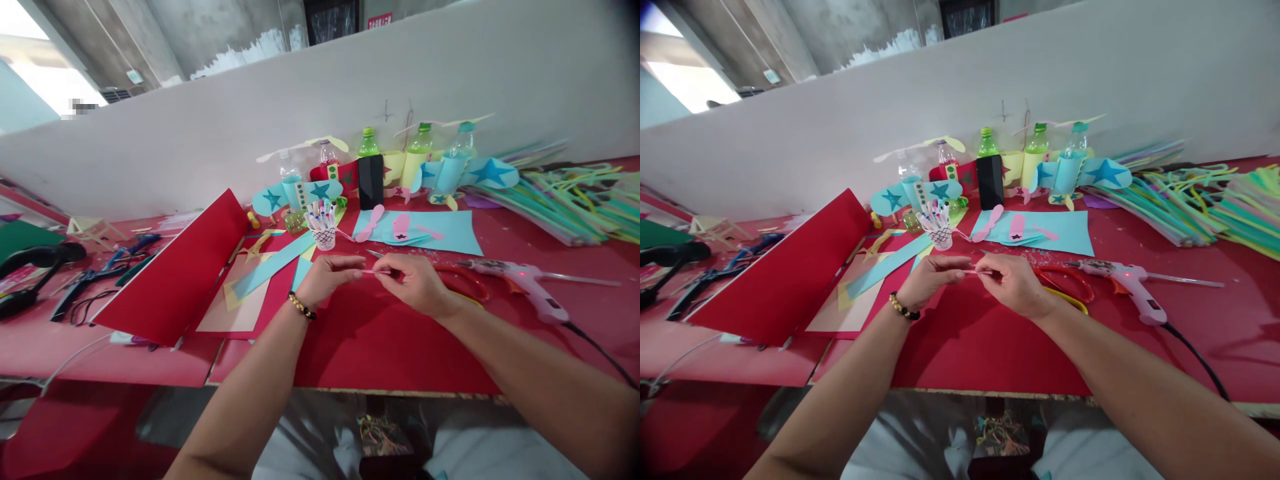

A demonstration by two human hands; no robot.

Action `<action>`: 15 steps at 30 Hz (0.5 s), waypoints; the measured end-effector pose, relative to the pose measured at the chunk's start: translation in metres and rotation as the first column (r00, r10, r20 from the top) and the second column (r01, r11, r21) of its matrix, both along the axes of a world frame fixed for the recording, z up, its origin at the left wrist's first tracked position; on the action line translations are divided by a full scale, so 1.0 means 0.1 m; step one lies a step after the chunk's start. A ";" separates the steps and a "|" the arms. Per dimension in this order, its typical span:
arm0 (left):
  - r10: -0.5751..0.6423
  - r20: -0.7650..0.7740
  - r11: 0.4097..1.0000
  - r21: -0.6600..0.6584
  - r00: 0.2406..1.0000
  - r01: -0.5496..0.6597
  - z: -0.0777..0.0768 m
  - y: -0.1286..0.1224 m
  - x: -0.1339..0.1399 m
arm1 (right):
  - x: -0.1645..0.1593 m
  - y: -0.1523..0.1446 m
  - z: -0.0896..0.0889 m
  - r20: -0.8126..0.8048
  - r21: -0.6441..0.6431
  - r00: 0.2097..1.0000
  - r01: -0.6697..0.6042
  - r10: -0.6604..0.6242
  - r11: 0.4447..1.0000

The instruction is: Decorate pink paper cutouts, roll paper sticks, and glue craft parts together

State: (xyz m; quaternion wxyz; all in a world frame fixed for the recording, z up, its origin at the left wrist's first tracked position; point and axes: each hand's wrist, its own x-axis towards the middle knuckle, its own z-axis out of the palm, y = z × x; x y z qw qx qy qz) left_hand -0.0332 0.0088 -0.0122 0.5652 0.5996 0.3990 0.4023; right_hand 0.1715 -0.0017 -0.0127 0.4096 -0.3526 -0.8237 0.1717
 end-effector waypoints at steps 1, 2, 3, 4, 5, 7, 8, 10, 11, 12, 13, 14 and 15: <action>0.018 -0.048 0.998 0.067 0.999 -0.014 -0.03 0.00 0.04 | 0.00 0.00 0.00 -0.001 -0.018 1.000 -0.003 0.003 1.000; 0.037 -0.091 0.992 0.119 0.995 -0.026 -0.06 -0.01 0.07 | -0.01 0.00 -0.01 0.000 -0.036 1.000 -0.001 0.001 0.999; 0.059 -0.124 0.987 0.156 0.990 -0.039 -0.09 -0.01 0.10 | -0.01 0.00 -0.01 0.003 -0.054 1.000 0.005 -0.005 0.999; 0.073 -0.147 0.984 0.174 0.986 -0.047 -0.11 -0.01 0.11 | -0.01 0.01 -0.01 0.005 -0.070 1.000 0.012 -0.012 0.997; 0.073 -0.155 0.983 0.176 0.985 -0.045 -0.13 -0.01 0.12 | -0.01 0.01 -0.02 0.005 -0.084 1.000 0.019 -0.018 0.996; 0.052 -0.145 0.986 0.165 0.988 -0.028 -0.16 -0.01 0.12 | 0.00 0.02 -0.02 0.002 -0.112 1.000 0.023 -0.023 0.993; 0.041 -0.137 0.986 0.164 0.990 -0.018 -0.16 -0.01 0.12 | 0.00 0.02 -0.02 -0.004 -0.125 1.000 0.022 -0.023 0.992; 0.029 -0.135 0.984 0.176 0.990 -0.005 -0.15 -0.01 0.11 | 0.00 0.02 -0.02 -0.020 -0.152 1.000 0.019 -0.022 0.988; 0.027 -0.136 0.983 0.184 0.990 -0.001 -0.15 -0.01 0.11 | 0.00 0.02 -0.01 -0.030 -0.169 0.999 0.018 -0.023 0.985; 0.024 -0.136 0.982 0.189 0.990 0.002 -0.14 -0.01 0.10 | 0.00 0.02 -0.01 -0.038 -0.190 0.999 0.016 -0.024 0.982; 0.023 -0.133 0.981 0.192 0.991 0.003 -0.14 -0.01 0.10 | 0.00 0.01 -0.01 -0.045 -0.211 0.999 0.015 -0.025 0.977; 0.027 -0.129 0.981 0.192 0.991 -0.002 -0.14 0.00 0.10 | 0.00 0.01 -0.01 -0.047 -0.232 0.999 0.015 -0.026 0.973; 0.035 -0.126 0.981 0.192 0.991 -0.010 -0.14 0.00 0.10 | 0.00 0.00 -0.01 -0.047 -0.251 0.999 0.014 -0.027 0.968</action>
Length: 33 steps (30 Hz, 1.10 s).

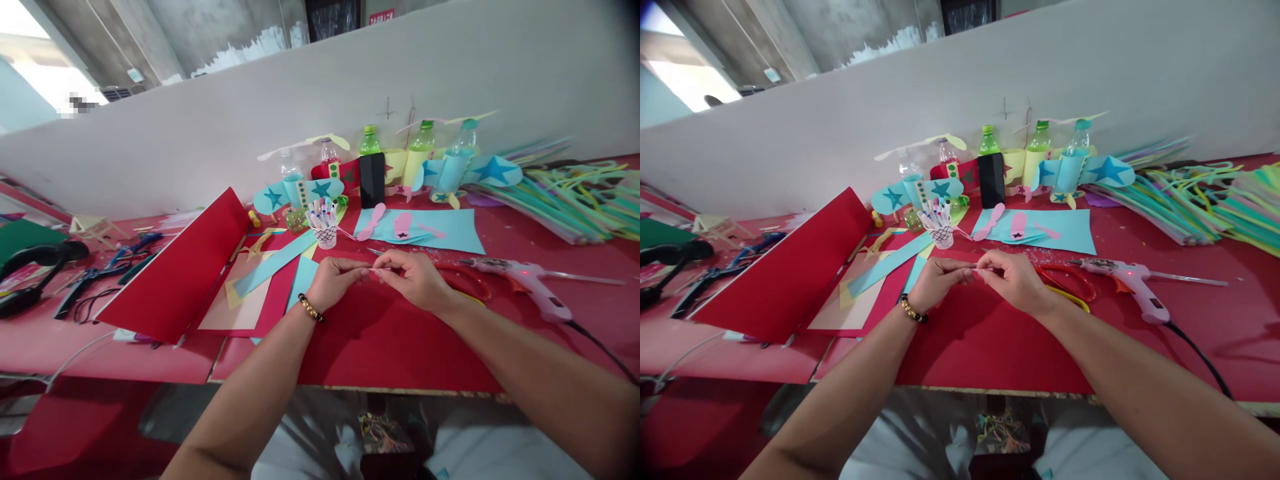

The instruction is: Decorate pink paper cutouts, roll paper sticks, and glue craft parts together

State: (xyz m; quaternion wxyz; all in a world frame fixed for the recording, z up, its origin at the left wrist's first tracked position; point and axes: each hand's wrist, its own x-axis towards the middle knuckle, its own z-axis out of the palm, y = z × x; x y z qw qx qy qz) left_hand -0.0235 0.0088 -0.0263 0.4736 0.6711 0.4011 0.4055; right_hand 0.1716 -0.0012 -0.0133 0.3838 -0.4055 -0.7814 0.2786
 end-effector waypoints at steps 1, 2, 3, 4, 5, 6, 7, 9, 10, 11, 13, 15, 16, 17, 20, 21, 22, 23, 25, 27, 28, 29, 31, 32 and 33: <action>0.010 0.001 1.000 0.000 1.000 -0.010 0.00 0.00 0.00 | 0.00 0.00 0.00 0.003 -0.015 1.000 -0.002 0.002 1.000; 0.022 0.000 1.000 -0.001 1.000 -0.022 0.00 0.01 0.00 | 0.00 0.00 0.00 0.007 -0.025 1.000 -0.005 0.005 1.000; 0.030 -0.005 1.000 -0.003 1.000 -0.030 0.00 0.01 -0.01 | 0.00 0.00 0.00 0.012 -0.029 1.000 -0.010 0.010 1.000; 0.038 -0.010 0.999 -0.006 0.999 -0.038 0.00 0.01 -0.01 | 0.00 0.00 0.00 0.017 -0.027 1.000 -0.013 0.014 1.000; 0.045 -0.016 0.999 -0.010 0.999 -0.045 0.01 0.01 -0.01 | 0.01 0.01 -0.01 0.023 -0.022 1.000 -0.017 0.017 1.000; 0.050 -0.023 0.999 -0.013 0.998 -0.051 0.01 0.01 -0.01 | 0.01 0.01 -0.01 0.027 -0.016 0.999 -0.022 0.022 1.000; 0.058 -0.029 0.998 -0.017 0.998 -0.058 0.02 0.01 -0.01 | 0.01 0.01 -0.01 0.032 -0.011 0.999 -0.027 0.028 1.000; 0.075 -0.033 0.997 -0.018 0.997 -0.076 0.04 0.01 -0.01 | 0.01 0.02 -0.01 0.036 -0.009 0.999 -0.037 0.038 0.999; 0.082 -0.031 0.997 -0.012 0.996 -0.082 0.04 0.01 -0.01 | 0.01 0.02 -0.01 0.038 -0.011 0.998 -0.040 0.041 0.999; 0.086 -0.029 0.996 -0.004 0.996 -0.086 0.05 0.01 0.00 | 0.02 0.02 -0.01 0.040 -0.013 0.998 -0.039 0.040 0.999; 0.092 -0.030 0.996 0.018 0.995 -0.091 0.04 0.01 0.00 | 0.02 0.02 0.00 0.045 -0.015 0.998 -0.034 0.034 0.999; 0.097 -0.038 0.995 0.031 0.995 -0.095 0.03 0.02 0.00 | 0.01 0.02 0.00 0.044 -0.024 0.998 -0.036 0.037 0.999; 0.097 -0.040 0.995 0.032 0.994 -0.096 0.02 0.02 0.00 | 0.01 0.02 0.00 0.041 -0.031 0.998 -0.039 0.040 0.999; 0.096 -0.041 0.995 0.032 0.995 -0.095 0.01 0.02 0.00 | 0.01 0.03 0.00 0.039 -0.037 0.998 -0.040 0.042 0.999; 0.078 -0.047 0.997 0.031 0.996 -0.077 0.01 0.02 -0.01 | 0.01 0.03 -0.01 0.043 -0.035 0.999 -0.025 0.026 0.999; 0.076 -0.057 0.997 0.029 0.996 -0.074 0.01 0.02 -0.01 | 0.01 0.03 -0.02 0.045 -0.035 0.999 -0.022 0.024 0.999; 0.076 -0.069 0.997 0.027 0.995 -0.074 0.02 0.01 0.00 | 0.01 0.03 -0.02 0.045 -0.039 0.999 -0.025 0.026 0.999; 0.077 -0.083 0.997 0.027 0.994 -0.074 0.02 0.01 0.00 | 0.01 0.03 -0.02 0.042 -0.047 0.999 -0.029 0.031 0.998; 0.074 -0.114 0.997 0.032 0.991 -0.071 0.03 0.00 0.00 | 0.01 0.04 -0.02 0.033 -0.069 0.998 -0.042 0.044 0.997; 0.070 -0.141 0.997 0.045 0.988 -0.064 0.04 -0.01 0.00 | 0.01 0.05 -0.03 0.027 -0.083 0.999 -0.045 0.047 0.996; 0.067 -0.154 0.997 0.054 0.986 -0.060 0.04 -0.01 0.00 | 0.01 0.06 -0.04 0.027 -0.085 0.999 -0.044 0.046 0.995; 0.063 -0.167 0.996 0.065 0.984 -0.053 0.05 -0.01 0.00 | 0.01 0.06 -0.04 0.028 -0.079 0.999 -0.039 0.042 0.996; 0.049 -0.190 0.996 0.085 0.981 -0.034 0.05 -0.01 0.00 | 0.01 0.08 -0.05 0.035 -0.043 0.999 -0.026 0.027 0.999; 0.042 -0.201 0.996 0.090 0.979 -0.024 0.05 -0.01 0.00 | 0.01 0.09 -0.06 0.042 -0.019 0.999 -0.018 0.018 1.000; 0.036 -0.214 0.996 0.092 0.976 -0.016 0.06 -0.01 0.00 | 0.01 0.10 -0.06 0.052 0.005 0.999 -0.009 0.009 1.000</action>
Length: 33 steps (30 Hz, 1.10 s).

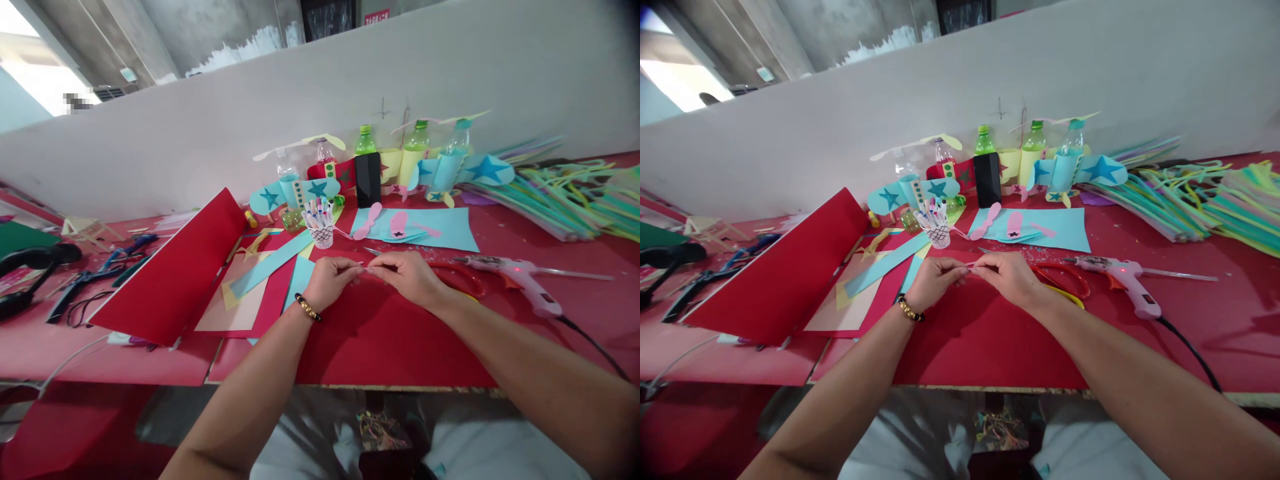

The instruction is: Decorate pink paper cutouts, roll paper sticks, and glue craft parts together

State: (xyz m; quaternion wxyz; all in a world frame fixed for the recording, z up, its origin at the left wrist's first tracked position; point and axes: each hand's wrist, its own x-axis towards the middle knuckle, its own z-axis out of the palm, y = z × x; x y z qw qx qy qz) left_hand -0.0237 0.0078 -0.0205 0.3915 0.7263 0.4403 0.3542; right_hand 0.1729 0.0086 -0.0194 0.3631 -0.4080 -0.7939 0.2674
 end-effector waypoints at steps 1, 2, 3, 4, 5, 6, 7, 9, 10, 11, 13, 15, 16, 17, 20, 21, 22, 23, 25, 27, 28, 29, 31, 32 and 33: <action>-0.004 -0.013 1.000 0.001 1.000 0.004 0.01 0.00 0.00 | 0.00 0.01 0.00 0.016 0.019 1.000 0.007 -0.007 1.000; -0.006 -0.028 1.000 0.002 1.000 0.006 0.02 -0.01 0.00 | 0.00 0.01 0.00 0.037 0.032 0.999 0.014 -0.015 0.999; -0.007 -0.045 1.000 0.003 0.999 0.007 0.03 -0.01 0.00 | 0.00 0.01 0.01 0.063 0.038 0.998 0.019 -0.022 0.999; -0.008 -0.061 1.000 0.005 0.998 0.009 0.03 -0.02 0.00 | 0.00 0.01 0.01 0.091 0.042 0.995 0.028 -0.031 0.999; -0.014 -0.073 1.000 0.004 0.997 0.014 0.04 -0.02 0.00 | 0.00 0.01 0.02 0.116 0.043 0.992 0.036 -0.041 0.998; -0.020 -0.080 1.000 -0.001 0.997 0.020 0.05 -0.03 0.00 | 0.00 0.01 0.02 0.137 0.042 0.989 0.042 -0.048 0.998; -0.025 -0.080 1.000 -0.013 0.996 0.024 0.05 -0.03 0.01 | 0.00 0.01 0.03 0.153 0.039 0.987 0.048 -0.054 0.998; -0.036 -0.061 0.998 -0.048 0.997 0.033 0.04 -0.03 0.01 | 0.01 0.01 0.04 0.173 0.031 0.983 0.057 -0.062 0.998; -0.041 -0.048 0.997 -0.061 0.998 0.039 0.04 -0.03 0.01 | 0.01 0.01 0.04 0.179 0.030 0.982 0.062 -0.066 0.998; -0.044 -0.032 0.997 -0.070 0.999 0.041 0.03 -0.02 0.01 | 0.01 0.01 0.04 0.186 0.031 0.980 0.066 -0.071 0.997; -0.041 0.017 0.996 -0.073 0.999 0.042 0.00 -0.01 0.01 | 0.02 0.01 0.04 0.199 0.033 0.976 0.078 -0.083 0.996; -0.031 0.056 0.997 -0.066 0.998 0.034 -0.03 0.00 0.00 | 0.01 0.01 0.04 0.214 0.021 0.973 0.085 -0.088 0.996; -0.027 0.064 0.998 -0.063 0.998 0.031 -0.04 0.00 0.00 | 0.01 0.00 0.04 0.220 0.009 0.972 0.086 -0.085 0.996; -0.026 0.061 0.998 -0.059 0.998 0.029 -0.05 0.00 0.00 | 0.01 0.00 0.04 0.222 -0.005 0.972 0.083 -0.080 0.997; -0.029 0.016 0.999 -0.042 0.999 0.030 -0.05 0.01 -0.01 | 0.00 0.00 0.04 0.166 -0.029 0.985 0.055 -0.050 0.998; -0.032 0.002 0.999 -0.036 0.999 0.032 -0.05 0.01 -0.01 | 0.00 0.00 0.04 0.124 -0.031 0.992 0.039 -0.035 0.999; -0.035 -0.013 0.999 -0.031 0.999 0.035 -0.04 0.00 -0.01 | 0.00 0.00 0.03 0.077 -0.030 0.997 0.023 -0.021 0.999; -0.039 -0.028 0.999 -0.025 0.999 0.038 -0.03 0.00 -0.01 | 0.00 -0.01 0.03 0.034 -0.027 0.999 0.008 -0.007 1.000; -0.049 -0.053 0.999 -0.023 0.997 0.048 -0.01 -0.01 -0.01 | 0.01 -0.01 0.03 -0.007 -0.019 1.000 -0.009 0.009 1.000; -0.054 -0.052 0.998 -0.034 0.997 0.053 0.00 -0.01 0.00 | 0.01 -0.02 0.03 0.016 -0.011 1.000 0.002 -0.002 1.000; -0.049 -0.029 0.998 -0.047 0.998 0.048 0.00 -0.01 0.00 | 0.02 -0.02 0.03 0.036 -0.011 0.999 0.014 -0.013 1.000; -0.035 0.010 0.997 -0.063 0.999 0.036 0.00 0.00 0.00 | 0.02 -0.02 0.04 0.054 -0.017 0.998 0.025 -0.024 1.000; 0.016 0.108 0.995 -0.095 0.994 -0.005 -0.02 0.02 -0.01 | 0.02 -0.02 0.05 0.071 -0.045 0.996 0.047 -0.044 0.998; 0.042 0.143 0.994 -0.103 0.989 -0.028 -0.03 0.04 -0.01 | 0.01 -0.01 0.05 0.071 -0.060 0.996 0.057 -0.052 0.997; 0.058 0.155 0.994 -0.100 0.986 -0.042 -0.04 0.05 -0.02 | 0.01 -0.01 0.06 0.069 -0.073 0.996 0.067 -0.062 0.995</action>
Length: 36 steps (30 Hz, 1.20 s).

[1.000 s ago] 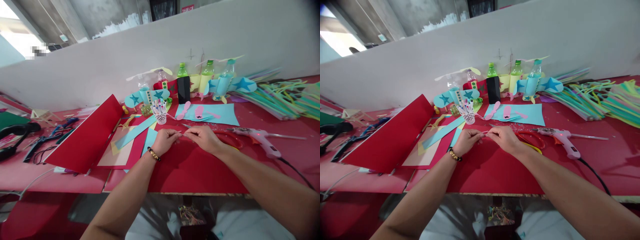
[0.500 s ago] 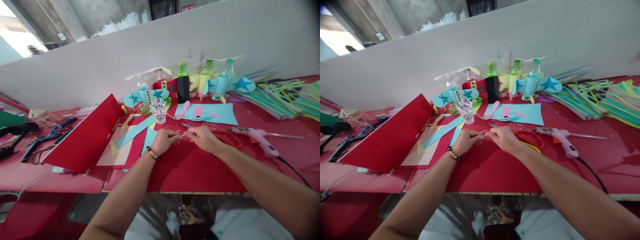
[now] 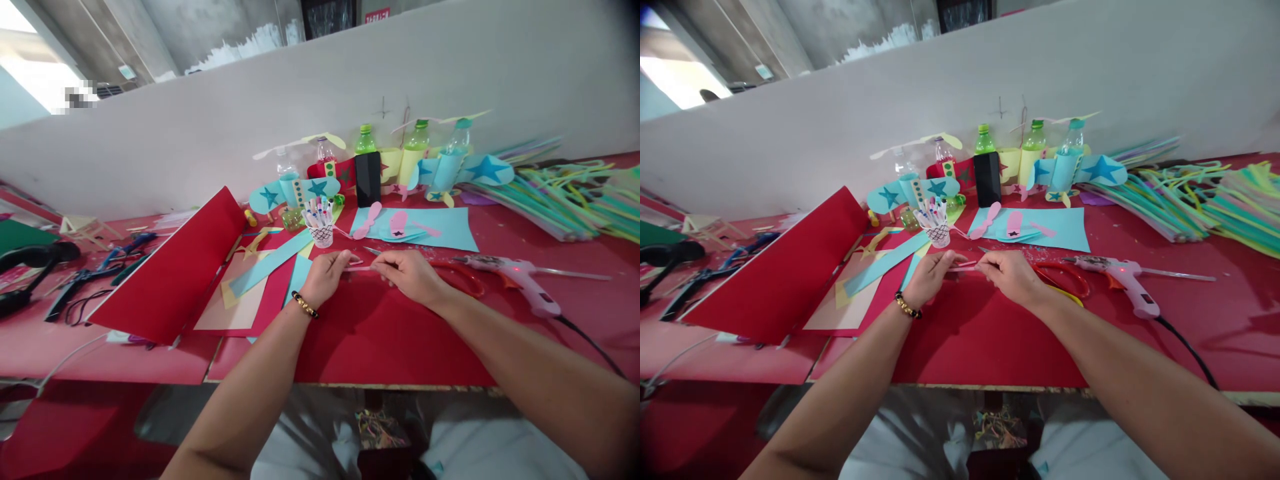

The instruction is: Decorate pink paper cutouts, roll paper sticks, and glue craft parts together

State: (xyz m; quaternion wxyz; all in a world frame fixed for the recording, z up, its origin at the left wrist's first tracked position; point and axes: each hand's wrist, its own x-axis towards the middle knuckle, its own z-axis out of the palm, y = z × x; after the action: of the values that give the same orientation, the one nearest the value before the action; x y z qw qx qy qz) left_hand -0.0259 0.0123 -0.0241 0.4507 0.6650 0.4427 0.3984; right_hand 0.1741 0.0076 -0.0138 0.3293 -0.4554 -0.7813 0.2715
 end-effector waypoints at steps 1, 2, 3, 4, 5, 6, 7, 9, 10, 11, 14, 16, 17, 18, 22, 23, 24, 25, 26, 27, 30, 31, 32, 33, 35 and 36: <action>0.003 -0.014 1.000 0.014 1.000 -0.003 0.00 0.01 -0.01 | 0.00 0.00 0.00 0.000 -0.006 1.000 0.011 -0.011 1.000; -0.002 -0.046 0.999 0.036 0.999 0.004 -0.01 0.01 -0.01 | 0.00 0.01 0.00 0.006 -0.008 1.000 0.023 -0.023 1.000; -0.011 -0.086 0.998 0.058 0.996 0.016 0.00 0.01 -0.02 | 0.00 0.01 0.00 0.015 -0.007 0.999 0.033 -0.033 0.999; -0.018 -0.124 0.997 0.076 0.992 0.028 0.00 0.00 -0.02 | 0.01 0.02 0.00 0.025 -0.007 0.999 0.038 -0.037 0.999; -0.022 -0.152 0.996 0.087 0.988 0.035 0.01 -0.01 -0.02 | 0.01 0.02 0.00 0.031 -0.010 0.999 0.038 -0.037 0.999; -0.021 -0.169 0.995 0.088 0.985 0.036 0.02 -0.02 -0.02 | 0.02 0.02 -0.01 0.032 -0.022 0.999 0.028 -0.028 0.999; -0.019 -0.174 0.996 0.084 0.985 0.034 0.03 -0.02 -0.02 | 0.02 0.02 -0.01 0.024 -0.043 1.000 0.014 -0.013 0.999; -0.023 -0.167 0.997 0.068 0.986 0.034 0.03 -0.03 -0.01 | 0.02 0.03 -0.03 -0.016 -0.090 1.000 -0.015 0.013 0.996; -0.028 -0.159 0.997 0.061 0.987 0.038 0.03 -0.03 -0.01 | 0.02 0.03 -0.04 -0.036 -0.102 0.999 -0.025 0.021 0.995; -0.034 -0.152 0.997 0.058 0.988 0.043 0.03 -0.03 -0.01 | 0.01 0.03 -0.05 -0.048 -0.095 0.998 -0.030 0.026 0.995; -0.052 -0.144 0.997 0.055 0.988 0.060 0.01 -0.02 -0.01 | 0.00 0.04 -0.07 -0.041 -0.001 0.999 -0.036 0.036 0.999; -0.059 -0.149 0.996 0.058 0.987 0.068 -0.01 -0.02 0.00 | -0.01 0.04 -0.08 -0.019 0.046 0.998 -0.054 0.054 0.998; -0.060 -0.153 0.996 0.058 0.986 0.070 -0.01 -0.02 0.00 | 0.00 0.04 -0.08 -0.009 0.052 0.998 -0.064 0.064 0.997; -0.062 -0.155 0.996 0.058 0.986 0.071 -0.01 -0.02 0.00 | 0.00 0.04 -0.08 0.001 0.052 0.997 -0.072 0.072 0.996; -0.072 -0.163 0.995 0.054 0.984 0.081 0.00 -0.03 0.01 | 0.04 0.05 -0.08 0.038 0.036 0.996 -0.087 0.085 0.996; -0.077 -0.169 0.995 0.056 0.983 0.088 0.00 -0.03 0.01 | 0.04 0.05 -0.08 0.044 0.032 0.995 -0.087 0.085 0.996; -0.081 -0.177 0.994 0.063 0.981 0.094 0.01 -0.03 0.01 | 0.04 0.04 -0.07 0.050 0.029 0.995 -0.089 0.087 0.996; -0.085 -0.188 0.993 0.069 0.978 0.099 0.02 -0.04 0.01 | 0.04 0.04 -0.07 0.056 0.028 0.994 -0.090 0.089 0.996; -0.088 -0.200 0.992 0.076 0.976 0.105 0.03 -0.04 0.01 | 0.04 0.04 -0.06 0.061 0.029 0.994 -0.092 0.090 0.995; -0.090 -0.211 0.991 0.080 0.973 0.109 0.03 -0.04 0.01 | 0.04 0.03 -0.05 0.065 0.029 0.994 -0.095 0.093 0.995; -0.098 -0.224 0.990 0.076 0.970 0.118 0.04 -0.04 0.01 | 0.02 0.01 -0.03 0.060 0.013 0.993 -0.101 0.100 0.995; -0.101 -0.216 0.991 0.068 0.971 0.118 0.03 -0.03 0.01 | 0.01 0.01 -0.02 0.053 0.000 0.993 -0.103 0.103 0.995; -0.101 -0.200 0.992 0.058 0.975 0.115 0.03 -0.03 0.00 | 0.01 0.00 -0.02 0.045 -0.019 0.993 -0.109 0.110 0.994; -0.100 -0.174 0.993 0.047 0.980 0.110 0.02 -0.02 0.00 | 0.01 0.00 -0.01 0.033 -0.040 0.993 -0.116 0.117 0.992; -0.087 -0.106 0.996 0.025 0.991 0.091 0.00 -0.01 0.00 | 0.00 -0.01 -0.01 -0.002 -0.090 0.991 -0.130 0.131 0.987; -0.081 -0.073 0.997 0.013 0.994 0.082 0.00 0.00 -0.01 | 0.00 -0.01 -0.01 -0.021 -0.119 0.990 -0.138 0.137 0.983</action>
State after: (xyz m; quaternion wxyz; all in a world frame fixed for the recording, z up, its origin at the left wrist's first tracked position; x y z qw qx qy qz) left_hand -0.0266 0.0119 -0.0244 0.4450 0.7001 0.4279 0.3589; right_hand 0.1736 0.0062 -0.0151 0.2866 -0.4177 -0.7910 0.3430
